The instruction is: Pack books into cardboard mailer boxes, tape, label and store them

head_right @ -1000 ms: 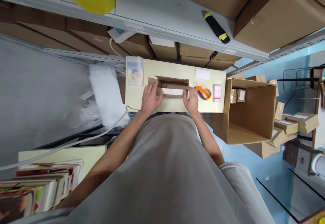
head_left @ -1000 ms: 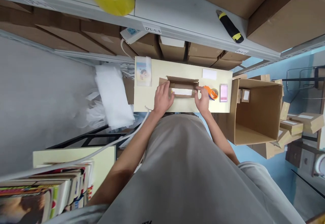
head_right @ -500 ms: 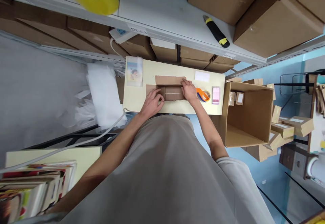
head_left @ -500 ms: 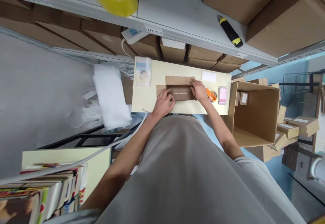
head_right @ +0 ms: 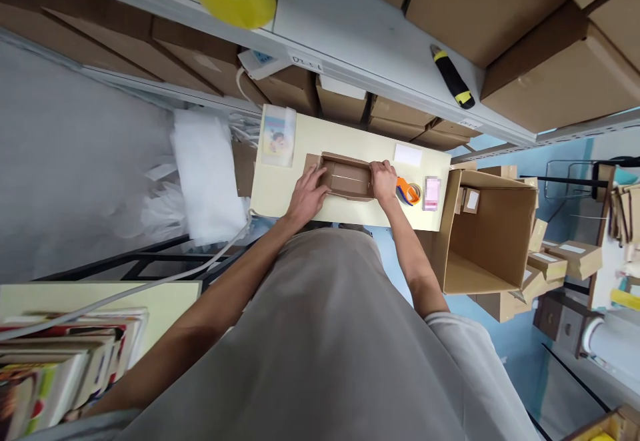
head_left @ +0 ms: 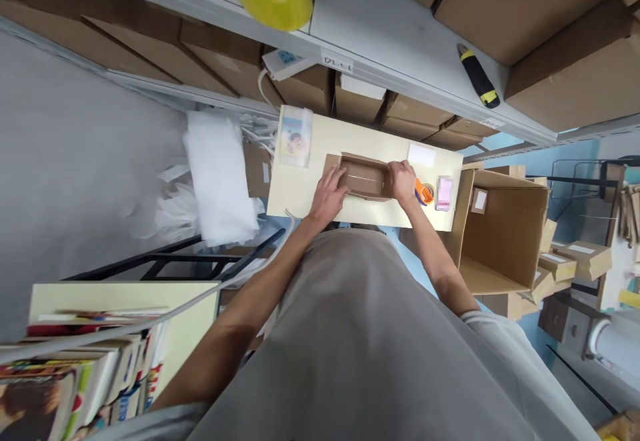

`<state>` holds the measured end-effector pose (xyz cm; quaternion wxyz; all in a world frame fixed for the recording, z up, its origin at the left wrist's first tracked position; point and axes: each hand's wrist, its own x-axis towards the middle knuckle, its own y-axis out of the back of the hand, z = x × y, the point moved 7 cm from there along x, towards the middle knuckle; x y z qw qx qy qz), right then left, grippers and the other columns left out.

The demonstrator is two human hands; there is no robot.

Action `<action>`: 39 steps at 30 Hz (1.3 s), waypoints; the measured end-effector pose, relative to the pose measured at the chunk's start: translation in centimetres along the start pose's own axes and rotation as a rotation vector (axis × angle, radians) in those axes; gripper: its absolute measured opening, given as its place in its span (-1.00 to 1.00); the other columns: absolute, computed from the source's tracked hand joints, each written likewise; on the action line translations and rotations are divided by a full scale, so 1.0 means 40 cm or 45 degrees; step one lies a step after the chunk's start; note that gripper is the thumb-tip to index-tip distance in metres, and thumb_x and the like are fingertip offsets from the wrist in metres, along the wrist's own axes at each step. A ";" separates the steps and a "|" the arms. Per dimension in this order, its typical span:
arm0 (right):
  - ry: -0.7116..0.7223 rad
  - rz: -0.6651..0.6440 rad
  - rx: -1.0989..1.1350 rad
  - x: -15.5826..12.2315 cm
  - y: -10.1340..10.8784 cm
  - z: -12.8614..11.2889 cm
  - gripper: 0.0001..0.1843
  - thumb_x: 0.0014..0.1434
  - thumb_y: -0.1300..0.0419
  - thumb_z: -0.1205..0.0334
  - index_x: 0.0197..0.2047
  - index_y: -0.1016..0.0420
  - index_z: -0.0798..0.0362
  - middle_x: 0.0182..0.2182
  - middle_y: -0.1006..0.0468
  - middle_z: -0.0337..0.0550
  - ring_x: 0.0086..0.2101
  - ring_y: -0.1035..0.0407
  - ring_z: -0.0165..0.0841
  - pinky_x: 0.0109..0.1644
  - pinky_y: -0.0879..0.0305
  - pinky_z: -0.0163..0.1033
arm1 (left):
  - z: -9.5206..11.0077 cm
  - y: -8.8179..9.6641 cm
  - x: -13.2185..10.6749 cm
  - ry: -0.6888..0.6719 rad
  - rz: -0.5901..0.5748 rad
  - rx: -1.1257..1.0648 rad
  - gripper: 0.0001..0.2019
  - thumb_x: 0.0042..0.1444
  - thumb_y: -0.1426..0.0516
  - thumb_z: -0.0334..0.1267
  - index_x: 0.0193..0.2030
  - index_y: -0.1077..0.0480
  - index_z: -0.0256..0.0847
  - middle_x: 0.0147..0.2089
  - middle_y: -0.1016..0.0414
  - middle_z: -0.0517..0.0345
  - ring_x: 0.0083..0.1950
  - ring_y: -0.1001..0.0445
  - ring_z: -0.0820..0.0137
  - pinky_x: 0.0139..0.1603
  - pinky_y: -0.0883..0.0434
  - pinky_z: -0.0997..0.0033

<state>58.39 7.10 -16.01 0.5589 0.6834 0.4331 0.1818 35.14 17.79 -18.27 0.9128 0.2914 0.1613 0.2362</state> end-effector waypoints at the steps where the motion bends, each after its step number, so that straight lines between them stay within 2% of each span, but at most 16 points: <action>1: -0.014 0.003 -0.014 0.000 0.002 -0.005 -0.58 0.66 0.04 0.27 0.09 -0.69 0.02 0.01 -0.74 0.18 0.20 -0.40 0.06 0.32 -0.33 0.10 | -0.003 0.003 0.006 0.003 -0.009 0.003 -0.75 0.33 -0.15 -0.40 -0.12 -0.69 -0.11 0.71 -0.30 0.00 0.84 0.04 -0.05 0.77 -0.09 -0.38; 5: -0.090 -0.012 -0.011 0.000 0.004 -0.027 -0.57 0.57 0.01 0.41 0.03 -0.72 0.02 -0.05 -0.74 0.16 0.17 -0.41 0.05 0.27 -0.38 0.07 | -0.002 0.000 0.011 0.017 -0.093 -0.018 -0.75 0.28 -0.19 -0.40 -0.09 -0.73 -0.13 0.67 -0.35 -0.10 0.82 0.00 -0.16 0.73 -0.18 -0.44; 7: -0.119 0.008 0.004 -0.008 0.014 -0.042 -0.59 0.56 -0.01 0.40 0.03 -0.73 0.02 0.02 -0.75 0.15 0.18 -0.40 0.04 0.31 -0.39 0.09 | 0.000 0.009 0.008 0.009 -0.107 -0.074 -0.72 0.29 -0.23 -0.34 0.05 -0.73 -0.12 0.68 -0.33 -0.10 0.80 -0.06 -0.16 0.72 -0.24 -0.37; 9: -0.108 0.070 0.028 -0.026 0.034 -0.069 -0.61 0.57 -0.03 0.34 0.06 -0.73 0.02 0.19 -0.73 0.14 0.20 -0.38 0.04 0.35 -0.40 0.13 | -0.022 0.044 0.019 0.054 -0.027 -0.148 -0.61 0.35 -0.23 -0.25 0.28 -0.65 -0.10 0.65 -0.37 -0.10 0.74 -0.21 -0.08 0.72 -0.28 -0.23; 11: -0.084 0.175 0.072 -0.057 0.062 -0.109 -0.60 0.60 -0.03 0.27 0.14 -0.73 0.03 0.33 -0.67 0.12 0.21 -0.37 0.05 0.38 -0.41 0.18 | -0.084 0.105 0.051 0.196 0.155 -0.202 -0.50 0.42 -0.20 -0.19 0.45 -0.51 -0.15 0.59 -0.42 -0.17 0.66 -0.33 -0.03 0.72 -0.29 -0.11; 13: -0.086 0.290 0.132 -0.098 0.088 -0.156 -0.58 0.63 -0.03 0.18 0.19 -0.72 0.02 0.35 -0.65 0.12 0.21 -0.38 0.07 0.39 -0.42 0.23 | -0.179 0.166 0.096 0.430 0.355 -0.211 -0.43 0.42 -0.20 -0.19 0.51 -0.40 -0.31 0.54 -0.43 -0.35 0.64 -0.33 -0.11 0.74 -0.22 -0.12; 15: -0.095 0.358 0.196 -0.140 0.099 -0.207 -0.57 0.65 -0.03 0.10 0.19 -0.73 0.00 0.35 -0.65 0.14 0.21 -0.40 0.07 0.42 -0.41 0.27 | -0.281 0.201 0.142 0.713 0.462 -0.193 -0.34 0.36 -0.28 -0.16 0.50 -0.33 -0.46 0.52 -0.37 -0.57 0.66 -0.26 -0.29 0.75 -0.15 -0.26; 18: -0.131 0.406 0.259 -0.198 0.094 -0.271 -0.57 0.65 -0.07 0.02 0.14 -0.76 -0.03 0.29 -0.68 0.17 0.20 -0.45 0.06 0.41 -0.44 0.29 | -0.385 0.205 0.192 0.990 0.510 -0.214 -0.17 0.29 -0.38 0.02 0.51 -0.23 -0.46 0.57 -0.22 -0.75 0.68 -0.14 -0.53 0.68 -0.14 -0.52; 20: -0.162 0.420 0.265 -0.232 0.086 -0.298 -0.58 0.64 -0.09 0.01 0.10 -0.78 -0.06 0.25 -0.71 0.16 0.19 -0.49 0.04 0.39 -0.47 0.28 | -0.415 0.195 0.209 1.032 0.520 -0.196 -0.07 0.25 -0.40 0.18 0.51 -0.21 -0.42 0.61 -0.14 -0.78 0.69 -0.08 -0.60 0.63 -0.17 -0.59; 22: -0.188 0.429 0.266 -0.262 0.078 -0.312 -0.60 0.64 -0.10 0.02 0.07 -0.78 -0.07 0.20 -0.73 0.14 0.18 -0.53 0.03 0.38 -0.48 0.27 | -0.430 0.191 0.212 1.039 0.525 -0.140 -0.02 0.20 -0.42 0.27 0.48 -0.23 -0.43 0.61 -0.13 -0.79 0.69 -0.08 -0.59 0.62 -0.22 -0.57; 27: -0.226 0.439 0.298 -0.308 0.065 -0.311 -0.61 0.63 -0.12 0.04 0.06 -0.78 -0.04 0.14 -0.76 0.17 0.15 -0.58 0.01 0.35 -0.52 0.23 | -0.480 0.197 0.199 1.132 0.443 -0.223 -0.11 0.21 -0.43 0.24 0.40 -0.30 -0.41 0.58 -0.22 -0.73 0.62 -0.23 -0.50 0.41 -0.51 -0.36; 29: -0.225 0.430 0.301 -0.309 0.062 -0.307 -0.62 0.62 -0.12 0.05 0.07 -0.78 -0.04 0.12 -0.77 0.15 0.14 -0.59 0.00 0.34 -0.53 0.21 | -0.484 0.202 0.200 1.114 0.383 -0.271 -0.27 0.25 -0.39 0.17 0.31 -0.37 -0.35 0.55 -0.28 -0.66 0.61 -0.26 -0.49 0.41 -0.52 -0.35; 31: -0.211 0.417 0.318 -0.302 0.062 -0.304 -0.63 0.62 -0.12 0.04 0.06 -0.78 -0.05 0.10 -0.78 0.12 0.13 -0.60 0.00 0.33 -0.55 0.19 | -0.465 0.213 0.200 1.051 0.375 -0.250 -0.46 0.27 -0.37 0.04 0.21 -0.45 -0.28 0.53 -0.33 -0.56 0.63 -0.24 -0.46 0.52 -0.43 -0.39; 33: -0.183 0.401 0.360 -0.290 0.065 -0.302 -0.62 0.62 -0.12 0.03 0.05 -0.77 -0.05 0.07 -0.79 0.12 0.13 -0.61 0.01 0.32 -0.56 0.19 | -0.428 0.226 0.194 0.984 0.402 -0.206 -0.64 0.28 -0.32 -0.12 0.14 -0.49 -0.22 0.46 -0.43 -0.47 0.59 -0.33 -0.36 0.59 -0.35 -0.34; 35: -0.153 0.385 0.413 -0.276 0.072 -0.300 -0.60 0.62 -0.11 0.02 0.05 -0.77 -0.02 0.06 -0.79 0.14 0.13 -0.61 0.01 0.32 -0.56 0.18 | -0.385 0.236 0.182 0.942 0.413 -0.183 -0.77 0.32 -0.25 -0.24 0.08 -0.50 -0.17 0.32 -0.57 -0.34 0.47 -0.50 -0.20 0.58 -0.38 -0.21; 39: -0.135 0.295 0.554 -0.242 0.075 -0.299 -0.61 0.60 -0.14 -0.01 0.07 -0.77 -0.03 0.09 -0.79 0.12 0.17 -0.61 0.00 0.37 -0.55 0.14 | -0.300 0.273 0.143 0.856 0.434 -0.208 -0.88 0.33 -0.24 -0.27 -0.02 -0.48 -0.11 0.09 -0.68 -0.09 0.25 -0.66 -0.01 0.43 -0.51 -0.01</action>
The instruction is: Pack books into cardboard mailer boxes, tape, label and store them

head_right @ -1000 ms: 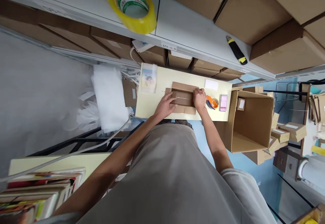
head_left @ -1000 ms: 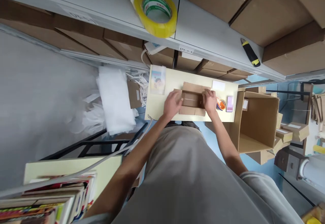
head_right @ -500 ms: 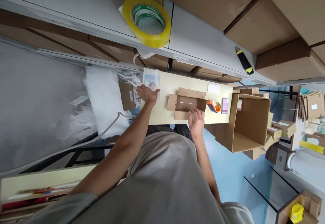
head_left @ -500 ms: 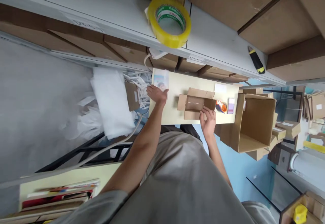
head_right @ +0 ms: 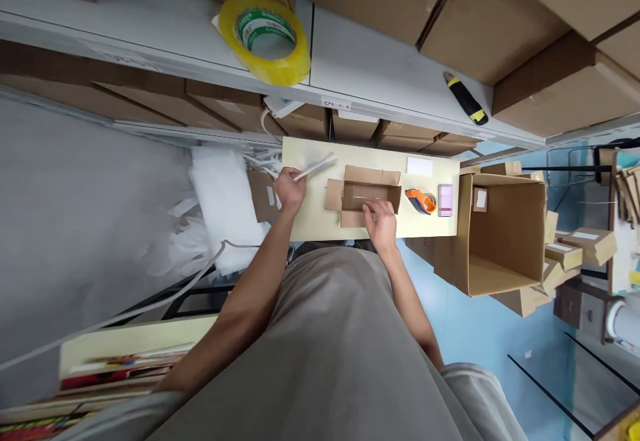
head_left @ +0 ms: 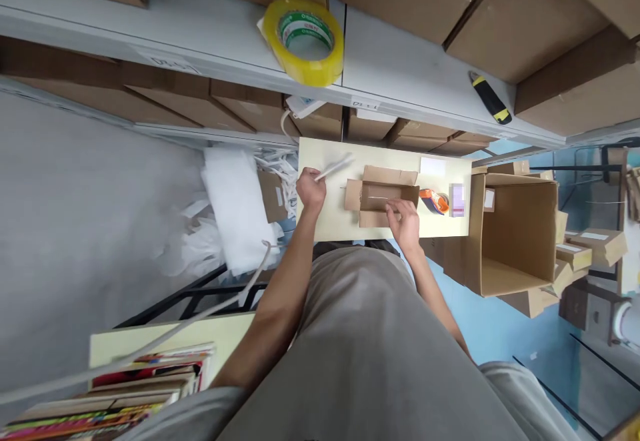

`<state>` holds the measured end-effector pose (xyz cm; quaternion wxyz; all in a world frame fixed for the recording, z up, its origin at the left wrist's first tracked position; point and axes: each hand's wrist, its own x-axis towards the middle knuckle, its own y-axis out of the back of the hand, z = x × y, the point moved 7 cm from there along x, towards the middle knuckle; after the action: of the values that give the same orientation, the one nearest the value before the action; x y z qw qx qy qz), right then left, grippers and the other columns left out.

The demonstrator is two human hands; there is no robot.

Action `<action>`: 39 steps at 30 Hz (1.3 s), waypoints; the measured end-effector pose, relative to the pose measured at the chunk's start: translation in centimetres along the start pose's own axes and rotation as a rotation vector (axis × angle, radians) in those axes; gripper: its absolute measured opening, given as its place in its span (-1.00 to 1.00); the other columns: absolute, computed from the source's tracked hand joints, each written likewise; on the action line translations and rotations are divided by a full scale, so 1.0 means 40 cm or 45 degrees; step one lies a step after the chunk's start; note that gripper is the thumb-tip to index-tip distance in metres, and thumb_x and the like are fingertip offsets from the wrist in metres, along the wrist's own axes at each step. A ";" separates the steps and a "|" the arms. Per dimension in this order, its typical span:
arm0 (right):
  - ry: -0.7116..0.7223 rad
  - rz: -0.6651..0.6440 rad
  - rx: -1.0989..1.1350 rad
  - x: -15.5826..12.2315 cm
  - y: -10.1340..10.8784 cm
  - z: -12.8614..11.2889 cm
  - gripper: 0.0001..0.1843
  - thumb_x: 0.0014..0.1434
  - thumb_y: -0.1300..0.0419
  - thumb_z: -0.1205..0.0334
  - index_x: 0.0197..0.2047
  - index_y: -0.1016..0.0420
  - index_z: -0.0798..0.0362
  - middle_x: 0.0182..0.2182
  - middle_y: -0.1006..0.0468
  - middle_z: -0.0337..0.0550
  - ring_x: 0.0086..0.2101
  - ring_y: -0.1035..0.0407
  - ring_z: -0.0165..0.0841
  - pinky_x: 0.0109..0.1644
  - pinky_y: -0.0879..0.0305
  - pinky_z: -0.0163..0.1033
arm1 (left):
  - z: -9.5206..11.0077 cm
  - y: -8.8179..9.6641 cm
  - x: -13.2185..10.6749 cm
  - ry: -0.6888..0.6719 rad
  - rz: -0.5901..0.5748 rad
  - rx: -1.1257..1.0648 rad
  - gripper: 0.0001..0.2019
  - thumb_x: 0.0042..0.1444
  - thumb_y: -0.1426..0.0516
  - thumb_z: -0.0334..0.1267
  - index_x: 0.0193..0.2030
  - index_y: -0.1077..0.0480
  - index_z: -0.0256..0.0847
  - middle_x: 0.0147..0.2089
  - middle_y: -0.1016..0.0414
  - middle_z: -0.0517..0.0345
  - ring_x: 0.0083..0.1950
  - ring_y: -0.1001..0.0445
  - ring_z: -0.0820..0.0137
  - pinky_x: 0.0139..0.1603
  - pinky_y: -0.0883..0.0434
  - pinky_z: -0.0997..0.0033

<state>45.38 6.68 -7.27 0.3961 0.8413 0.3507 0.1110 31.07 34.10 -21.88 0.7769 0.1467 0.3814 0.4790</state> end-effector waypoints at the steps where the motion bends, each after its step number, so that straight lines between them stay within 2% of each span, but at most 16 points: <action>1: -0.031 -0.033 0.068 0.011 -0.007 0.001 -0.61 0.59 -0.17 -0.05 0.08 -0.77 -0.04 0.10 -0.79 0.10 0.18 -0.61 -0.01 0.37 -0.56 0.13 | 0.013 0.018 -0.021 -0.035 0.007 -0.035 -0.86 0.31 -0.28 -0.24 -0.03 -0.47 -0.12 0.07 -0.68 -0.06 0.21 -0.66 0.00 0.39 -0.53 0.03; 3: -0.130 -0.116 0.288 0.034 -0.029 0.007 -0.58 0.52 -0.27 -0.17 0.13 -0.75 -0.05 0.13 -0.79 0.07 0.18 -0.64 -0.03 0.35 -0.59 0.10 | 0.044 0.053 -0.071 -0.129 0.011 -0.147 -0.72 0.25 -0.38 -0.15 -0.02 -0.46 -0.15 0.05 -0.68 -0.04 0.16 -0.67 0.03 0.30 -0.59 0.09; 5: -0.242 -0.229 0.599 0.057 -0.062 0.012 -0.40 0.37 -0.42 -0.31 0.22 -0.70 -0.03 0.16 -0.79 0.07 0.17 -0.67 -0.04 0.33 -0.63 0.07 | 0.080 0.078 -0.136 -0.244 -0.033 -0.304 -0.55 0.15 -0.47 -0.07 0.06 -0.47 -0.18 0.07 -0.69 -0.02 0.15 -0.67 0.06 0.22 -0.63 0.15; 7: -0.311 -0.339 0.905 0.074 -0.089 0.012 -0.19 0.21 -0.51 -0.43 0.27 -0.65 -0.01 0.16 -0.80 0.08 0.17 -0.68 -0.04 0.33 -0.64 0.06 | 0.120 0.080 -0.210 -0.332 -0.153 -0.470 -0.37 0.05 -0.53 0.01 0.17 -0.49 -0.18 0.13 -0.71 -0.03 0.16 -0.68 0.08 0.18 -0.65 0.18; 11: -0.293 -0.317 1.191 0.086 -0.079 0.039 -0.14 0.10 -0.51 -0.54 0.17 -0.66 -0.02 0.15 -0.81 0.04 0.19 -0.68 -0.01 0.37 -0.63 0.08 | 0.191 0.025 -0.350 -0.369 -0.440 -0.660 -0.15 -0.10 -0.59 0.20 0.28 -0.56 -0.16 0.25 -0.71 -0.07 0.22 -0.70 0.05 0.23 -0.67 0.14; 15: -0.308 -0.228 1.172 0.062 -0.047 0.113 -0.15 0.05 -0.54 -0.55 0.10 -0.68 -0.02 0.11 -0.82 0.03 0.16 -0.70 0.02 0.36 -0.63 0.12 | 0.206 -0.049 -0.418 -0.227 -0.541 -0.713 -0.22 0.09 -0.41 0.47 0.09 -0.68 -0.25 0.00 -0.78 -0.10 0.03 -0.73 0.07 0.02 -0.69 0.18; 17: -0.316 -0.249 1.170 0.052 -0.045 0.151 -0.14 0.06 -0.53 -0.55 0.12 -0.68 -0.01 0.12 -0.82 0.05 0.16 -0.70 0.03 0.34 -0.64 0.14 | 0.203 -0.075 -0.424 -0.212 -0.542 -0.676 -0.24 0.11 -0.38 0.49 -0.01 -0.70 -0.27 -0.11 -0.78 -0.07 -0.10 -0.72 0.11 -0.11 -0.65 0.24; 19: -0.306 -0.303 1.148 0.052 -0.052 0.186 -0.14 0.11 -0.50 -0.55 0.16 -0.66 -0.01 0.15 -0.80 0.07 0.18 -0.69 0.02 0.34 -0.65 0.13 | 0.202 -0.082 -0.414 -0.269 -0.463 -0.597 -0.32 0.08 -0.42 0.41 -0.07 -0.72 -0.26 -0.14 -0.78 -0.04 -0.14 -0.70 0.14 -0.14 -0.63 0.26; 23: -0.341 -0.310 0.933 0.082 -0.064 0.274 -0.06 0.20 -0.47 -0.52 0.34 -0.56 0.03 0.32 -0.68 0.25 0.29 -0.63 0.03 0.39 -0.60 0.13 | 0.236 -0.047 -0.383 -0.512 -0.174 -0.311 -0.63 0.23 -0.38 0.09 -0.09 -0.75 -0.20 -0.07 -0.80 0.01 -0.08 -0.70 0.16 0.01 -0.62 0.25; 25: -0.373 -0.275 0.830 0.100 -0.060 0.316 -0.01 0.26 -0.45 -0.44 0.48 -0.45 0.07 0.42 -0.57 0.35 0.30 -0.63 0.05 0.40 -0.60 0.16 | 0.272 -0.034 -0.380 -0.672 -0.103 -0.126 -0.74 0.32 -0.33 -0.05 -0.06 -0.77 -0.14 0.00 -0.80 0.03 0.00 -0.71 0.16 0.12 -0.60 0.25; 28: -0.324 -0.231 0.734 0.121 -0.037 0.345 0.05 0.34 -0.44 -0.26 0.67 -0.21 0.07 0.50 -0.48 0.36 0.28 -0.63 0.03 0.39 -0.60 0.15 | 0.322 -0.051 -0.383 -0.865 -0.131 0.157 -0.75 0.40 -0.26 -0.14 0.04 -0.78 -0.07 0.06 -0.78 0.04 0.07 -0.70 0.10 0.20 -0.57 0.18; 31: -0.217 -0.152 0.562 0.134 0.014 0.342 0.09 0.37 -0.41 -0.06 0.76 -0.04 0.05 0.53 -0.46 0.28 0.34 -0.57 0.02 0.42 -0.58 0.14 | 0.349 -0.105 -0.382 -0.971 -0.223 0.395 -0.71 0.44 -0.21 -0.22 0.07 -0.79 -0.05 0.06 -0.78 0.01 0.08 -0.69 0.05 0.24 -0.55 0.07; 33: -0.096 -0.144 0.383 0.140 0.052 0.317 -0.05 0.39 -0.37 0.08 0.72 -0.18 0.02 0.50 -0.50 0.19 0.39 -0.52 0.01 0.49 -0.51 0.14 | 0.353 -0.151 -0.379 -1.009 -0.301 0.486 -0.69 0.43 -0.19 -0.26 0.08 -0.80 -0.05 0.07 -0.78 0.00 0.11 -0.69 0.03 0.27 -0.54 0.03; 35: 0.054 -0.222 0.189 0.141 0.075 0.276 -0.31 0.44 -0.28 0.20 0.60 -0.43 0.00 0.44 -0.59 0.09 0.39 -0.52 -0.02 0.55 -0.44 0.11 | 0.349 -0.194 -0.374 -1.022 -0.370 0.530 -0.67 0.43 -0.18 -0.28 0.09 -0.80 -0.04 0.09 -0.78 -0.01 0.14 -0.69 0.02 0.29 -0.54 0.02; 37: 0.160 -0.351 -0.013 0.139 0.079 0.236 -0.48 0.50 -0.17 0.30 0.45 -0.60 -0.01 0.36 -0.68 0.01 0.32 -0.57 -0.05 0.50 -0.46 0.06 | 0.338 -0.226 -0.370 -1.016 -0.411 0.547 -0.65 0.42 -0.17 -0.30 0.10 -0.80 -0.04 0.11 -0.77 -0.03 0.17 -0.68 0.02 0.30 -0.54 0.02; 39: 0.197 -0.452 -0.231 0.136 0.073 0.206 -0.52 0.55 -0.10 0.34 0.38 -0.66 -0.03 0.31 -0.72 -0.02 0.23 -0.62 -0.06 0.39 -0.51 0.01 | 0.323 -0.247 -0.365 -0.992 -0.430 0.554 -0.64 0.43 -0.15 -0.30 0.11 -0.79 -0.05 0.12 -0.77 -0.05 0.19 -0.67 0.01 0.29 -0.54 0.02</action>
<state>54.65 4.25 -11.06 0.4556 0.7162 0.5112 0.1349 43.14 18.48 -12.53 0.8802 0.4108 0.1716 0.1643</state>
